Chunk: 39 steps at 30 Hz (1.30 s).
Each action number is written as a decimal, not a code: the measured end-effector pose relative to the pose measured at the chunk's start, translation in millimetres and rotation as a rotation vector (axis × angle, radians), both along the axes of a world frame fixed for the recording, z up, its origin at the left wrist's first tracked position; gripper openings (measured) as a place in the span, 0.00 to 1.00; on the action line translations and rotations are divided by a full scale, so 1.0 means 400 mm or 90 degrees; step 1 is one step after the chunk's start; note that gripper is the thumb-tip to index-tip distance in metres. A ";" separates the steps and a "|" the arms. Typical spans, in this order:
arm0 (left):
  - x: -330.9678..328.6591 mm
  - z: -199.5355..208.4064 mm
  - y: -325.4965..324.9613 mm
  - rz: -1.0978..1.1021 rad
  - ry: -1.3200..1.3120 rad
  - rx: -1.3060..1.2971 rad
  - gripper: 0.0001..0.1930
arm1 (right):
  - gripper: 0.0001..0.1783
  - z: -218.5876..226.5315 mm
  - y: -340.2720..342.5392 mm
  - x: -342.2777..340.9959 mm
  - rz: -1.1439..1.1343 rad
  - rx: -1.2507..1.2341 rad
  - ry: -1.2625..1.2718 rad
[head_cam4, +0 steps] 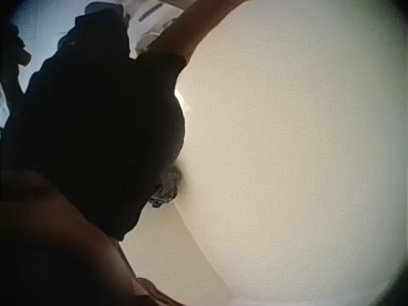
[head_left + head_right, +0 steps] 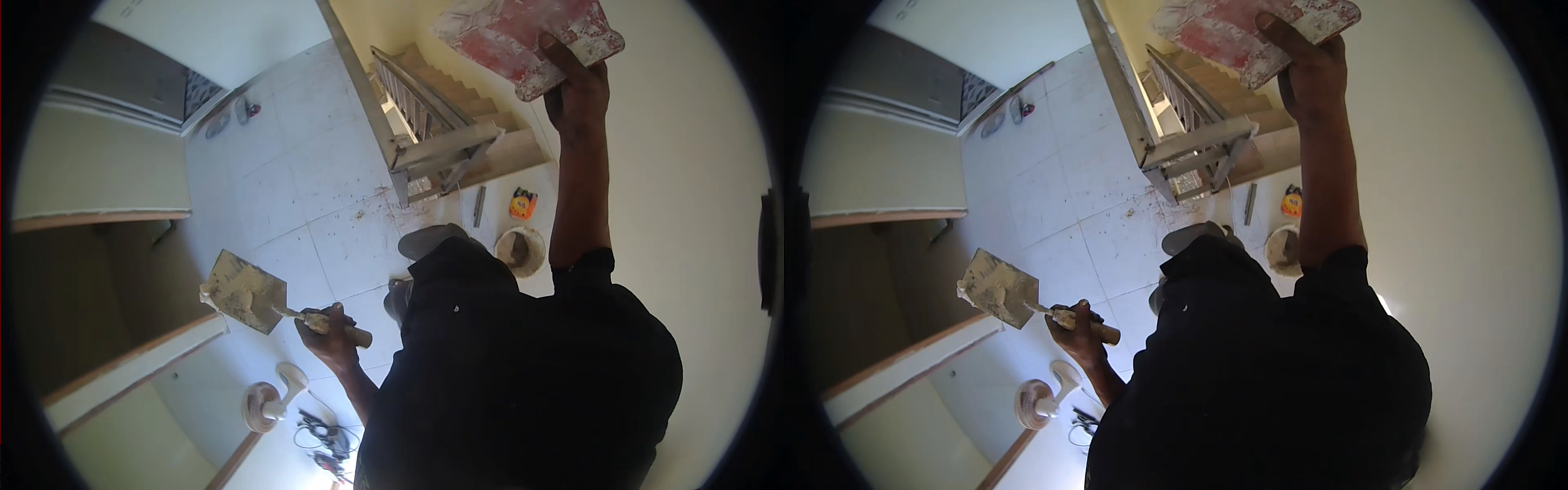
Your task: Applying plaster or patch material to the underside of a staircase using a trowel and putty knife.
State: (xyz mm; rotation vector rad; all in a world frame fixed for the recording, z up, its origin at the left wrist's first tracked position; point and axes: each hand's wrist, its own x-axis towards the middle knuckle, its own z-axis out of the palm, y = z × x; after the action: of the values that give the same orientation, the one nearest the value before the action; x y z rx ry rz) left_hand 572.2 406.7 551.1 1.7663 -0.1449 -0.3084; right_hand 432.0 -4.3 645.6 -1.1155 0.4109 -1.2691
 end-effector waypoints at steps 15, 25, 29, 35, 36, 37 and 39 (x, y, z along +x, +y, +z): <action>0.128 0.000 -0.014 -0.261 0.050 0.046 0.17 | 0.22 -0.055 0.254 -0.367 -0.334 0.093 0.105; 0.054 0.041 -0.072 -0.218 -0.056 -0.009 0.15 | 0.25 -0.197 0.385 -0.576 -0.451 0.169 0.092; 0.059 0.055 -0.086 -0.197 -0.073 -0.001 0.15 | 0.25 -0.230 0.354 -0.586 -0.463 0.198 0.128; 0.044 0.067 -0.108 -0.160 -0.073 0.001 0.13 | 0.15 -0.347 0.380 -0.478 -0.306 0.210 0.362; 0.048 0.063 -0.104 -0.157 -0.075 -0.003 0.13 | 0.14 -0.362 0.396 -0.444 -0.276 0.238 0.440; 0.045 0.060 -0.104 -0.160 -0.075 -0.008 0.13 | 0.14 -0.377 0.413 -0.416 -0.249 0.269 0.519; 0.038 0.066 -0.103 -0.163 -0.071 -0.008 0.13 | 0.11 -0.408 0.441 -0.356 -0.230 0.225 0.529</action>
State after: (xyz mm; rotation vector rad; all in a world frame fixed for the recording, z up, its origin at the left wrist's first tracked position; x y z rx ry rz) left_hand 587.6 365.3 577.6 1.7545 -0.4547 -0.3921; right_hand 289.7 172.2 482.2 -1.2534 1.4539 -0.9220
